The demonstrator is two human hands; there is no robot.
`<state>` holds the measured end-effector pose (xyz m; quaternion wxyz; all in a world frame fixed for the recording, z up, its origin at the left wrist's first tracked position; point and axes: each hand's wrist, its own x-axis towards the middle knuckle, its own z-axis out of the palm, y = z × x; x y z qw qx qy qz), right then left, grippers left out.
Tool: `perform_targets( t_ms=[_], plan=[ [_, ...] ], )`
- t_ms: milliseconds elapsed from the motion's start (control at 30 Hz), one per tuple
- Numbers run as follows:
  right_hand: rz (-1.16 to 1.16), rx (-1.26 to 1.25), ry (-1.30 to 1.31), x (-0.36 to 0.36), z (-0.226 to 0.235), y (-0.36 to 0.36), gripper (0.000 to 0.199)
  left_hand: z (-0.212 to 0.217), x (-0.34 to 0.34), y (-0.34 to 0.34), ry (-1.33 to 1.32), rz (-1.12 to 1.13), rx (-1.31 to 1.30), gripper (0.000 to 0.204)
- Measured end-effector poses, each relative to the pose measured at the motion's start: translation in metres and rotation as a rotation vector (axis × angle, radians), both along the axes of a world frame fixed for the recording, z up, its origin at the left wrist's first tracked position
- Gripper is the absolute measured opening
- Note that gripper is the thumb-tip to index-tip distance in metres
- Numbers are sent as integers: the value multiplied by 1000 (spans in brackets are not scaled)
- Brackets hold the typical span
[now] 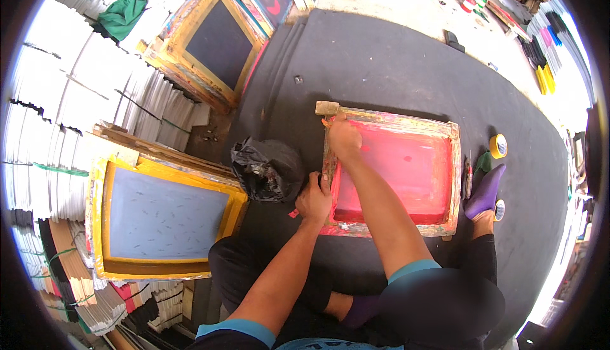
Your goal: The person sits on the floor and scrapes dried red ink from a screen printing frame using a metal scraper. They wipe the frame with a cloth and discard the removed material into a nearby bag.
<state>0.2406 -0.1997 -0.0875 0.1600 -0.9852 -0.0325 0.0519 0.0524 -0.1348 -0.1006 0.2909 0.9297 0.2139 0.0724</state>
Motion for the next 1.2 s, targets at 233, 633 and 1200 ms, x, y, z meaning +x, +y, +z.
perform_targets(
  t_ms=[233, 633, 1200],
  plan=[
    [-145, 323, -11, -2, -8, -9, 48, 4, -1, 1, 18, 10, -1, 32],
    [-130, 140, 85, 2, 23, -8, 50, 14, 2, -2, 115, 25, -8, 26],
    [-267, 525, -115, 12, -30, -35, 34, 13, 4, -4, 113, -10, -21, 27]
  ],
)
